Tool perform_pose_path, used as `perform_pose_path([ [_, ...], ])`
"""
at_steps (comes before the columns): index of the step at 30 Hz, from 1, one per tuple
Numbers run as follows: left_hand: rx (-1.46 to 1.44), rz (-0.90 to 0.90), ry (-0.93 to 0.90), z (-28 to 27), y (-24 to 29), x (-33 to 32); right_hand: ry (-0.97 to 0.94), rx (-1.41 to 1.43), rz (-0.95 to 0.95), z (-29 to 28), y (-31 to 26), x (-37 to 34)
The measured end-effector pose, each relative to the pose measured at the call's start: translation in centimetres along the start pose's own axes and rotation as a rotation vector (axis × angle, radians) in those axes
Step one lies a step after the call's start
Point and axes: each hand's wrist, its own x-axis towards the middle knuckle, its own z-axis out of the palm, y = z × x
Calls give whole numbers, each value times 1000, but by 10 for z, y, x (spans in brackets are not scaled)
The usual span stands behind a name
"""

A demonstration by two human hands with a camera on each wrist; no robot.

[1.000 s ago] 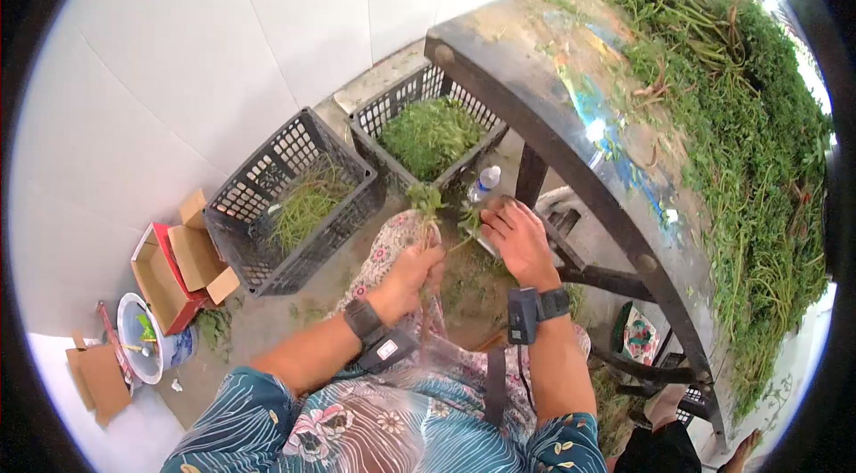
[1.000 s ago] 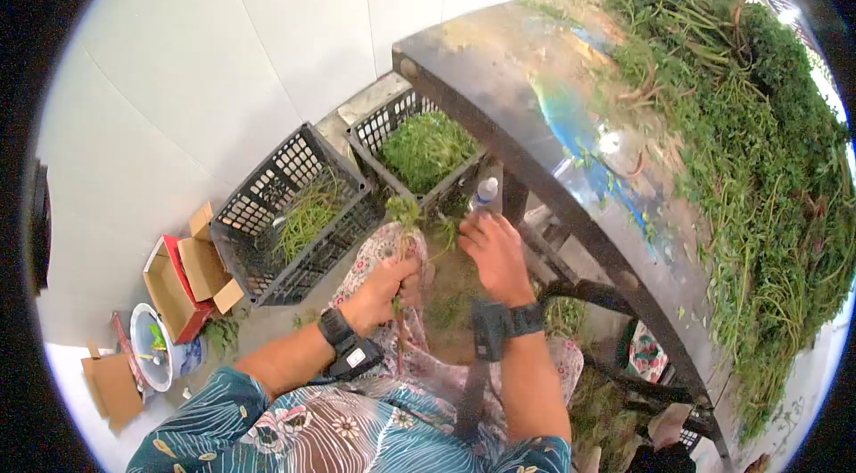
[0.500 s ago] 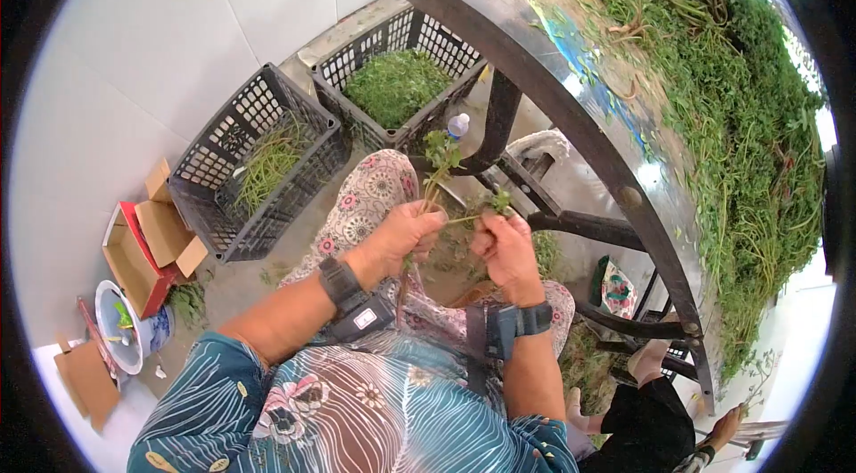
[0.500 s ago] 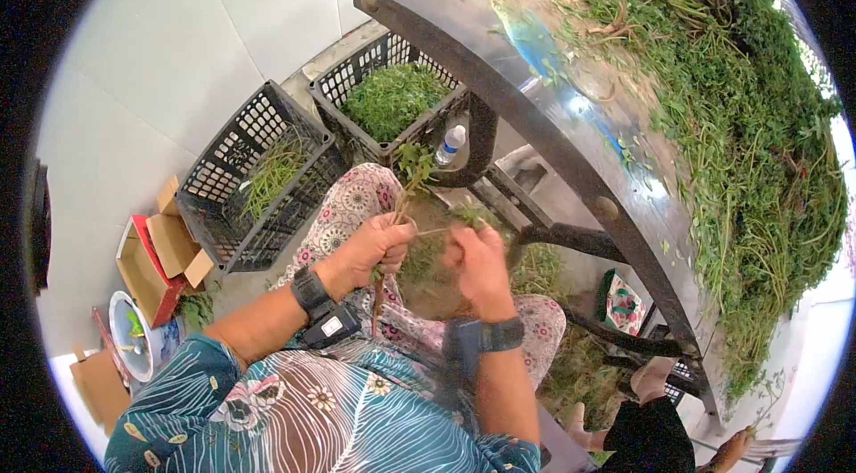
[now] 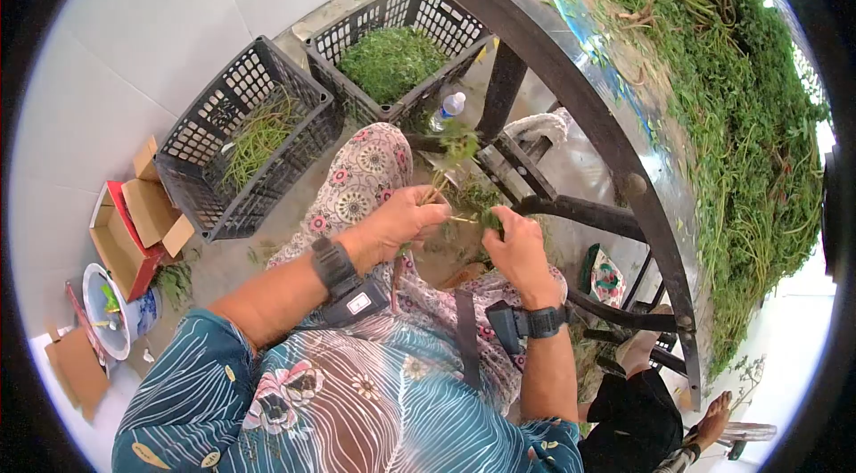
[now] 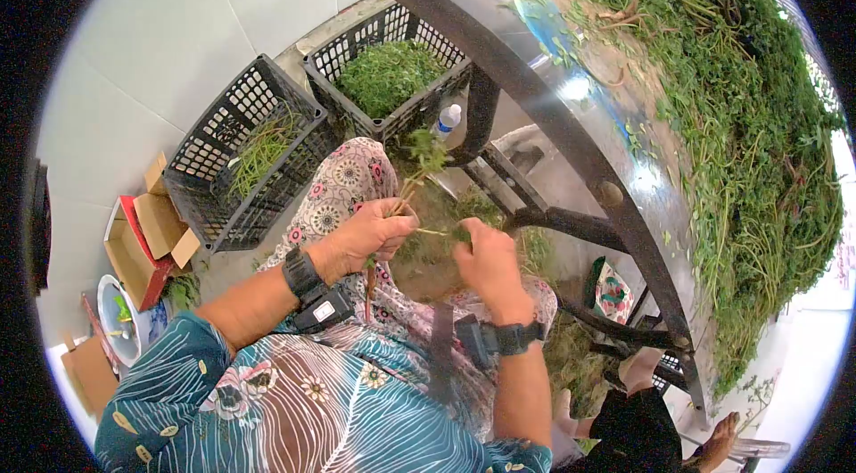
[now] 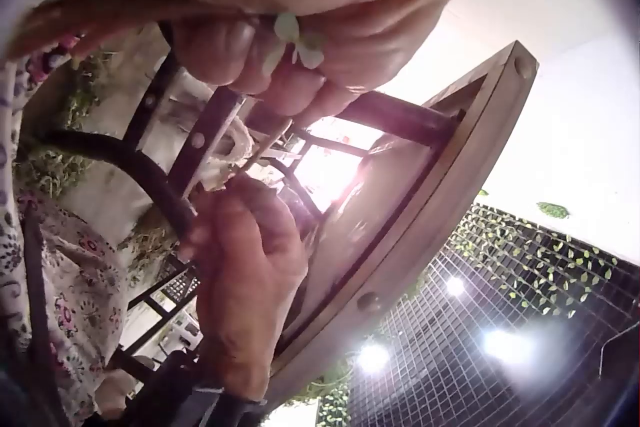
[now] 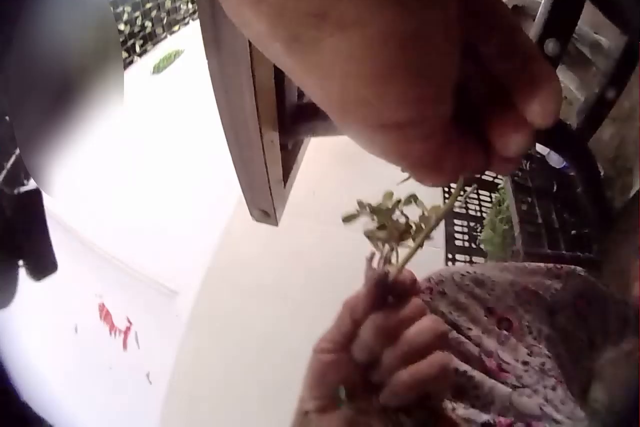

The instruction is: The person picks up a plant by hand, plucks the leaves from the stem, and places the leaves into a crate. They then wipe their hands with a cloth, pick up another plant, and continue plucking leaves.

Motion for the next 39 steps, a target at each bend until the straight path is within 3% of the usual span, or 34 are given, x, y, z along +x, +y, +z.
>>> perform_pose_path([
  [3, 0, 5, 2, 1, 1, 2, 220, 187, 123, 5, 7, 5],
  [4, -16, 11, -12, -3, -1, 3, 302, 268, 281, 14, 29, 9],
  [7, -107, 31, -26, -8, -1, 0, 426, 1353, 452, -6, 69, 0],
  [10, -165, 50, -53, -8, -2, 4, 428, 1606, 422, -15, 67, -20],
  [17, -26, 8, -126, 21, 4, 14, 320, 1785, 476, -2, 34, -47],
  [22, 247, 41, -199, 51, 1, 23, 379, 1622, 555, -17, 30, -61],
  [26, 411, 152, -270, 76, -2, 22, 229, 1286, 649, -29, 37, -72],
  [29, 502, 210, -357, 80, -7, 27, 35, 1132, 599, -33, 43, -83],
  [32, 544, 161, -412, 78, -15, 35, 173, 1135, 679, -24, 51, -89],
  [33, 489, 134, -391, 77, -15, 36, 227, 1166, 712, -20, 56, -90],
  [36, 200, -11, -309, 67, -13, 36, 444, 1634, 620, -5, 93, -99],
  [39, -206, -185, -276, 36, -24, 58, 403, 1617, 642, -13, 66, -89],
])
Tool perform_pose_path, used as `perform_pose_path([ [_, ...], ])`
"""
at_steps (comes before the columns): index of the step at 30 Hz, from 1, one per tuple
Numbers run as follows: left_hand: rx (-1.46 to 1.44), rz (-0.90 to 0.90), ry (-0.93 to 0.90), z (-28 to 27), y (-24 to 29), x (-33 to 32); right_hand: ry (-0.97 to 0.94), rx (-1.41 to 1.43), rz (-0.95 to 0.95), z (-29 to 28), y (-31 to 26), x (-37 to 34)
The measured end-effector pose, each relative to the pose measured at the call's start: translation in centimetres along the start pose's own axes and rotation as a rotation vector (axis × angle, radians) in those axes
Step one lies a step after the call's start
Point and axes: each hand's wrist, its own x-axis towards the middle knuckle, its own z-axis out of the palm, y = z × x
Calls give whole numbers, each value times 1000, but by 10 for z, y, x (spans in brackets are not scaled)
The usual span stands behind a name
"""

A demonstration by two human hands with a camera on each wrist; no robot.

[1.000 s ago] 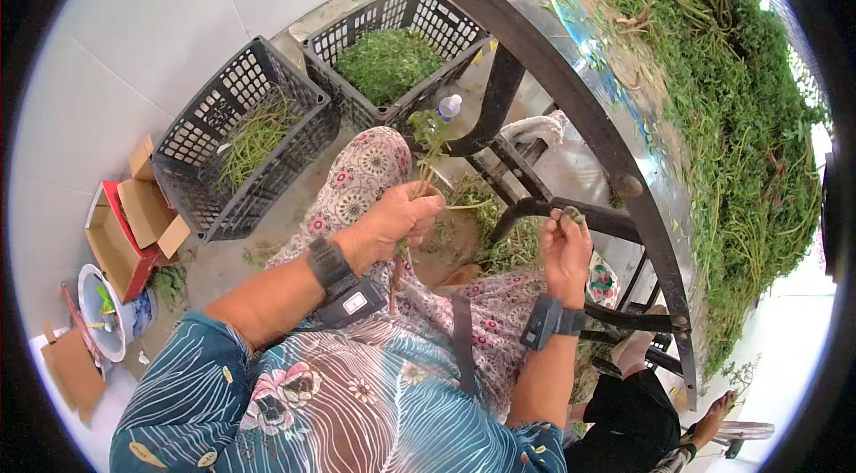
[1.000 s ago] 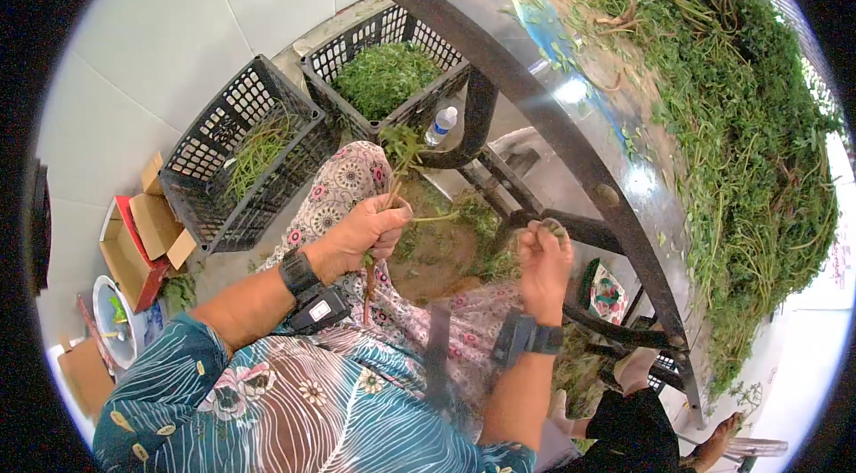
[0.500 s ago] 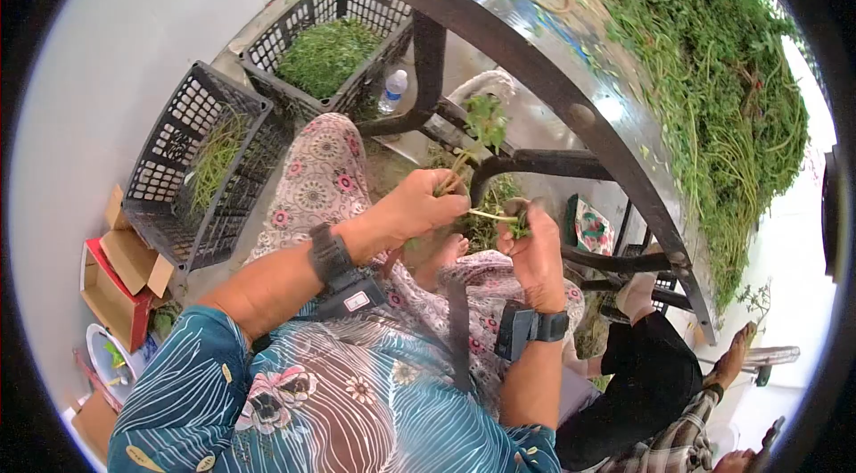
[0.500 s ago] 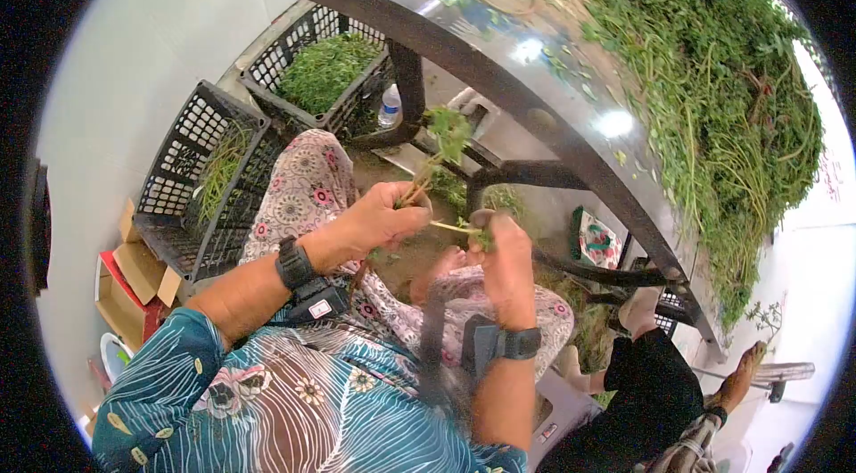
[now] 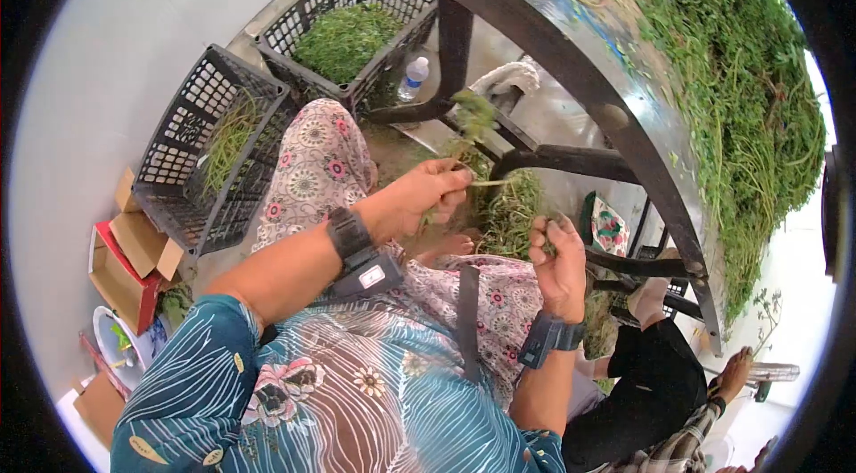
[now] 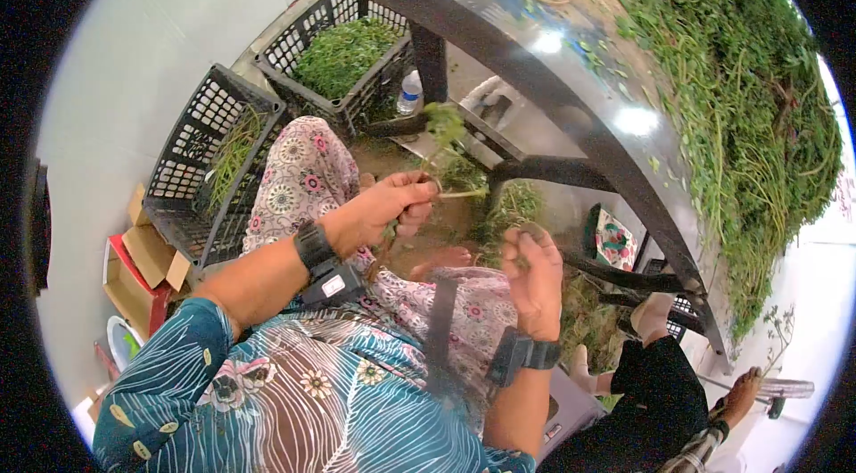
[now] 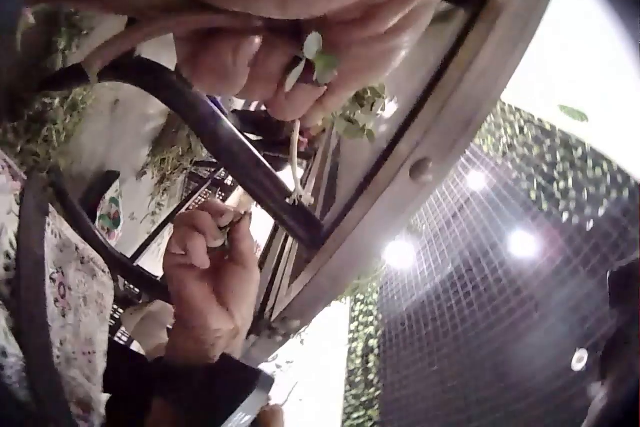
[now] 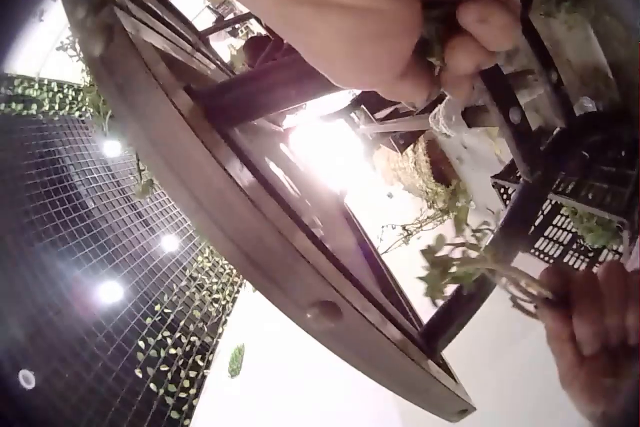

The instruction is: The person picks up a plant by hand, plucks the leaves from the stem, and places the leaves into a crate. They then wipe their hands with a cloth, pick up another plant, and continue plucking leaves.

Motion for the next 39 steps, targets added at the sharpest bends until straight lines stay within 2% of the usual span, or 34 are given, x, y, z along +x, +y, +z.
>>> perform_pose_path([
  [1, -29, -15, 2, -10, 0, 5, 21, -35, 21, 22, -2, -7],
  [4, -140, 20, 21, -27, 0, 10, -174, -135, 77, 39, 7, -1],
  [8, -96, 73, 68, -30, 2, 7, -235, -557, 32, 86, 21, 0],
  [9, -79, 92, 85, -30, 1, 8, -218, -646, 85, 108, 16, -8],
  [11, -81, 150, 187, -28, -4, 10, -318, -770, -72, 105, 48, 5],
  [14, -98, 181, 189, -38, -8, 10, -286, -941, -185, 107, 69, 12],
  [16, -124, 211, 194, -44, -11, 14, -214, -924, -156, 111, 71, 15],
  [21, -116, 224, 234, -46, -18, 16, -291, -993, -295, 101, 85, 26],
  [25, -103, 219, 229, -46, -21, 17, -382, -1058, -248, 97, 82, 27],
  [27, -72, 237, 207, -52, -26, 21, -447, -870, -102, 96, 77, 23],
  [31, 98, 258, 317, -39, -23, 19, -615, -359, 254, 92, 55, 11],
  [34, 171, 287, 280, -37, -24, 20, -471, -1, 262, 92, 40, 4],
  [35, 189, 289, 243, -39, -25, 19, -429, -2, 171, 86, 42, 6],
  [39, 256, 241, 153, -34, -21, 16, -354, 125, 135, 76, 31, 7],
])
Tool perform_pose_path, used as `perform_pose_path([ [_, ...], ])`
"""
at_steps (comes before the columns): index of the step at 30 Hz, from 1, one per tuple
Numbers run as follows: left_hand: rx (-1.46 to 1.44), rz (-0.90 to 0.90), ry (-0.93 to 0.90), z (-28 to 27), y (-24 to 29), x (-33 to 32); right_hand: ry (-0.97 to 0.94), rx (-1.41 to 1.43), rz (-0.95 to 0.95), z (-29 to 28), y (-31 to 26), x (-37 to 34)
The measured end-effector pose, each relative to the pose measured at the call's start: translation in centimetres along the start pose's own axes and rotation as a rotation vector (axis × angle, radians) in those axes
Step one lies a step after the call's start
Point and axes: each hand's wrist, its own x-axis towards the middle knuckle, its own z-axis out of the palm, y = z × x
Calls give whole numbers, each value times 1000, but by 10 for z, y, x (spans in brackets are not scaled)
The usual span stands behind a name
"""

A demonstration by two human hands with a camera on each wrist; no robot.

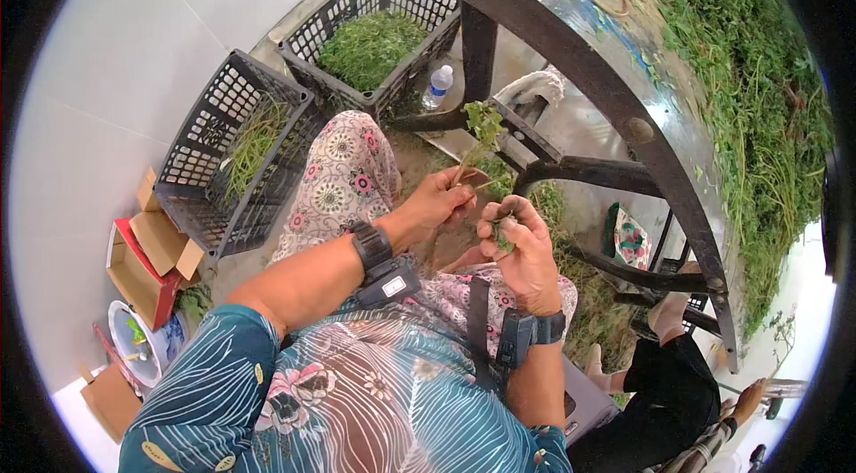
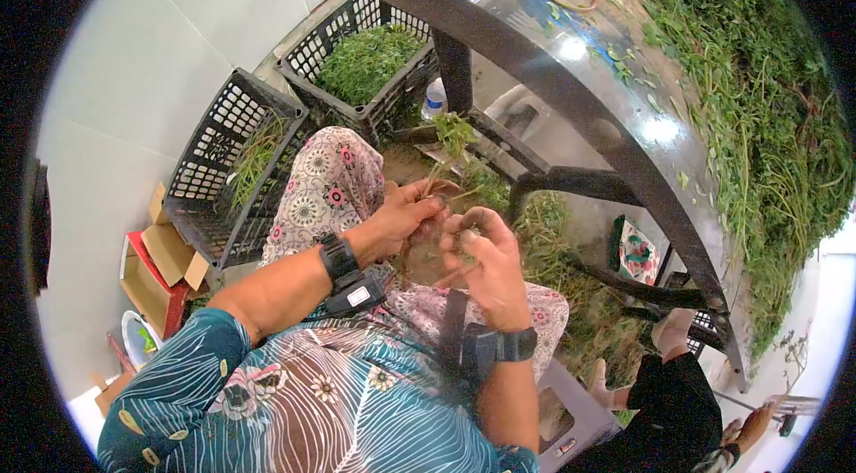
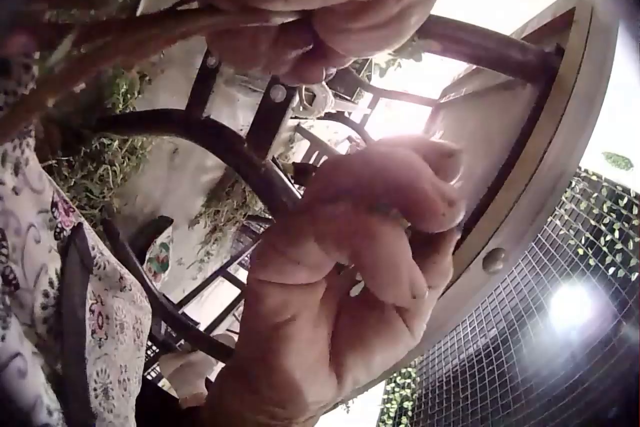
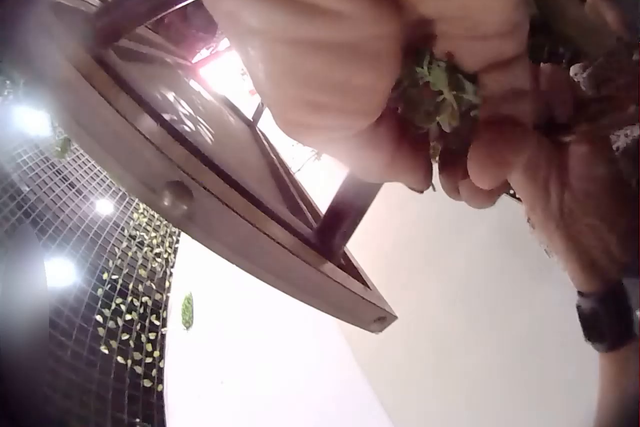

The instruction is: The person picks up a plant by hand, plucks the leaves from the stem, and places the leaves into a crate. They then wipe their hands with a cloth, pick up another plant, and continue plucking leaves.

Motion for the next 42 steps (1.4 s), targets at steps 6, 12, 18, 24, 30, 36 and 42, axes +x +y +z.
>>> perform_pose_path([
  [6, 113, -42, -74, 17, 17, -12, 31, 37, -62, -2, -9, 3],
  [12, -265, -238, -176, 14, 32, -17, 85, -118, -27, -1, -5, 9],
  [18, -345, 38, -160, 14, 27, -15, 125, -161, -64, 2, -4, 9],
  [24, -68, 141, -110, 22, 32, -18, 135, -278, -184, 11, -10, 10],
  [30, 93, 59, -222, 22, 16, -17, 305, -569, -187, 15, -15, 7],
  [36, -120, 19, -138, 21, 20, -20, 336, -474, -172, 5, 0, 5],
  [42, -138, -42, -117, 17, 25, -21, 222, -442, -120, -5, 17, 8],
])
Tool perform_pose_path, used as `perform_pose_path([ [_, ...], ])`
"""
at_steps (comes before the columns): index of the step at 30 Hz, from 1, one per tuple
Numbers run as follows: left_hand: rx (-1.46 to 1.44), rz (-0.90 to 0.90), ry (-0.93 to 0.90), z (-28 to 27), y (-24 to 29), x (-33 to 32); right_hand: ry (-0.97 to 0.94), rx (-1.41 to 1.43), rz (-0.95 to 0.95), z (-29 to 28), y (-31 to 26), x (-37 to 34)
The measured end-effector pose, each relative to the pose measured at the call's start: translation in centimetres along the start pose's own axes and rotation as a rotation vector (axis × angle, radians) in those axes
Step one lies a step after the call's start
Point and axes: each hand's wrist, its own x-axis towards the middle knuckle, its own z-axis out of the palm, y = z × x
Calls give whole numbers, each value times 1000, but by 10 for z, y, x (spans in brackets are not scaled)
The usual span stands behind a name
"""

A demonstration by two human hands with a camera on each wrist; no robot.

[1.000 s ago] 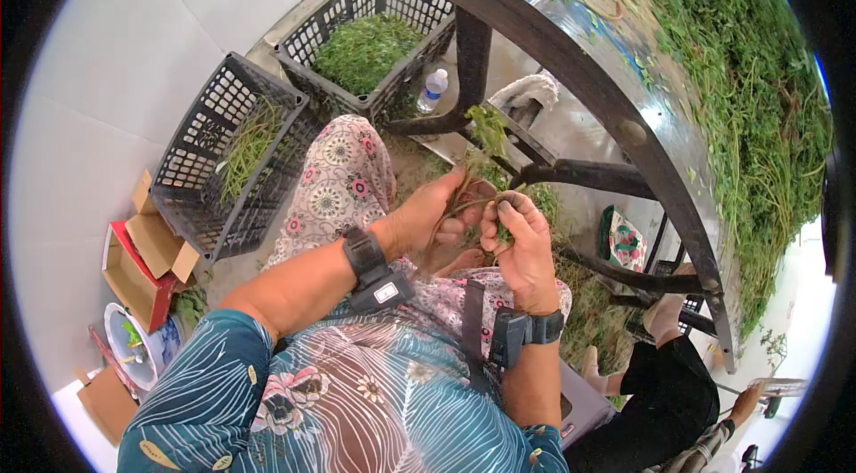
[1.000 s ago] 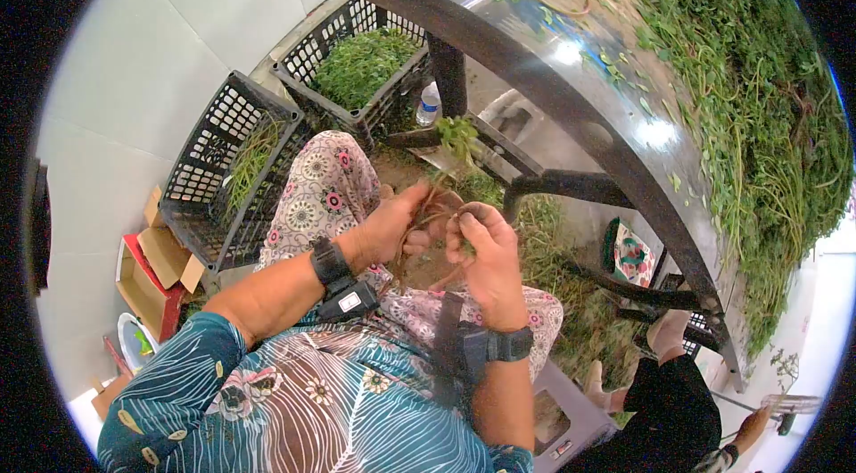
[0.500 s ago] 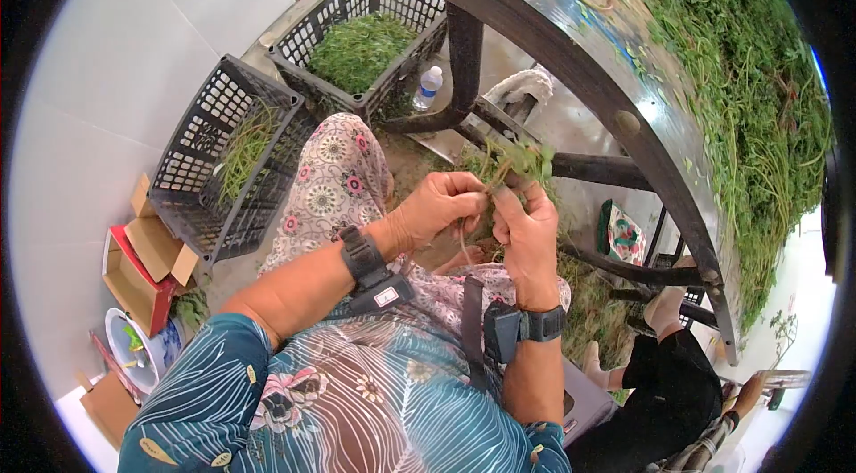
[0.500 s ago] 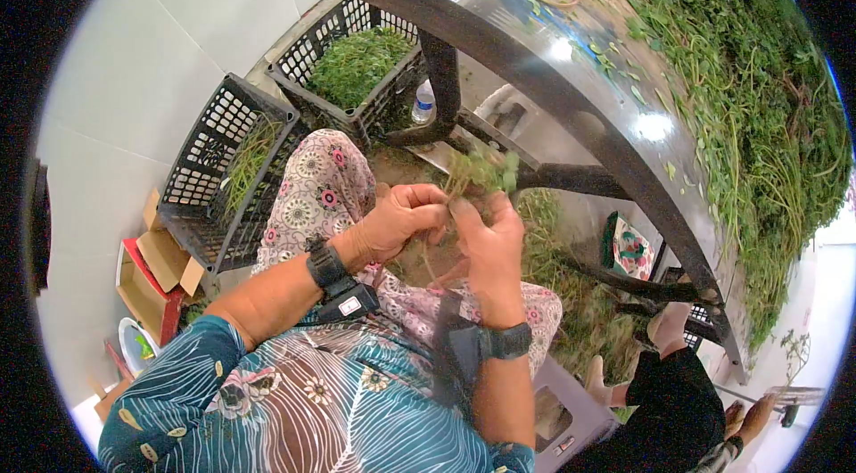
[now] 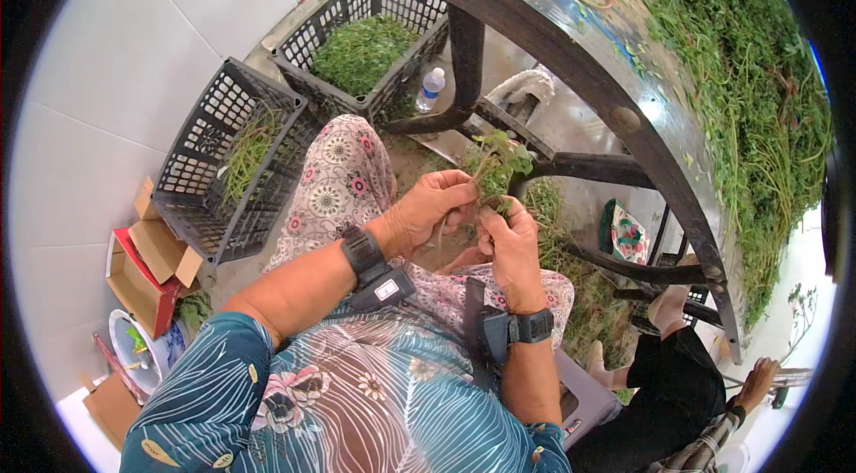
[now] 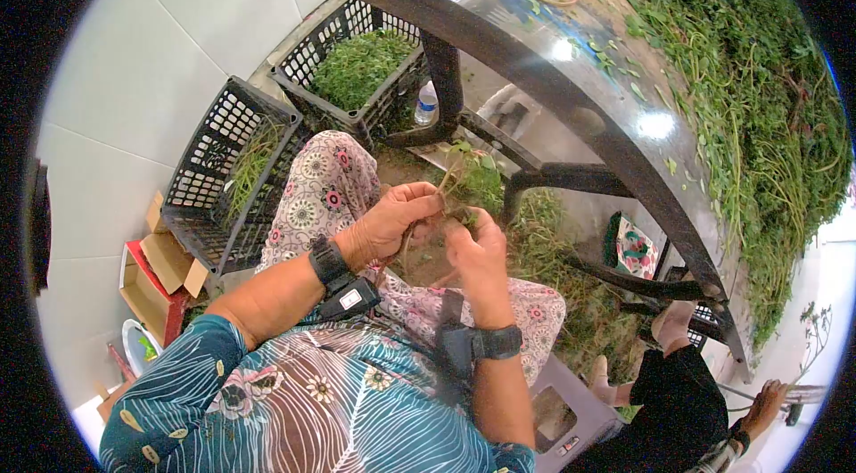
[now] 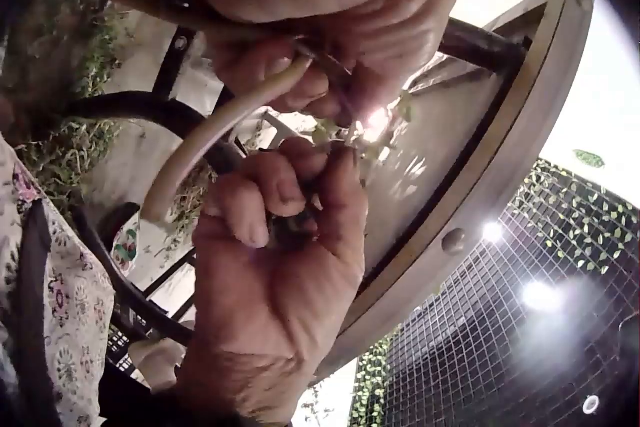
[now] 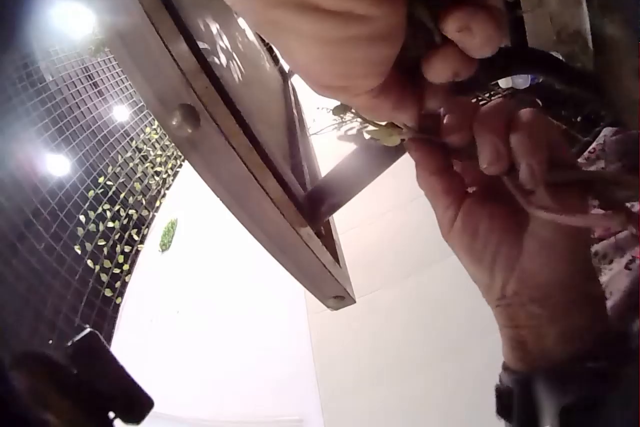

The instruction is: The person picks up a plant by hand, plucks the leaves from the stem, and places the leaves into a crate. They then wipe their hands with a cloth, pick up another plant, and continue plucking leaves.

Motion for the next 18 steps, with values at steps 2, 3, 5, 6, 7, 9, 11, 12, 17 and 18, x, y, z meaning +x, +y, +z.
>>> perform_pose_path([
  [2, 30, 1, 12, 1, 0, 1, 46, -6, -20, 1, -2, -1],
  [3, 35, 5, 23, 1, 0, 2, 81, 5, -30, 0, -5, -2],
  [5, 60, 21, 25, 0, -2, 3, 127, 16, -65, -2, -9, -2],
  [6, 79, 34, 18, 0, -4, 4, 137, 15, -90, -3, -11, -1],
  [7, 98, 45, 10, -1, -5, 5, 148, 15, -115, -5, -12, -1],
  [9, 113, 56, 0, -2, -8, 7, 94, -216, -149, -13, -9, 0],
  [11, 137, 69, -4, -3, -10, 8, 43, -531, -204, -16, -5, 4],
  [12, 152, 76, -3, -4, -11, 9, 39, -628, -202, -14, -5, 3],
  [17, 204, 81, -9, -8, -16, 12, 108, -738, -225, -1, -11, -5],
  [18, 215, 80, -11, -9, -18, 14, 138, -794, -267, -4, -6, -2],
])
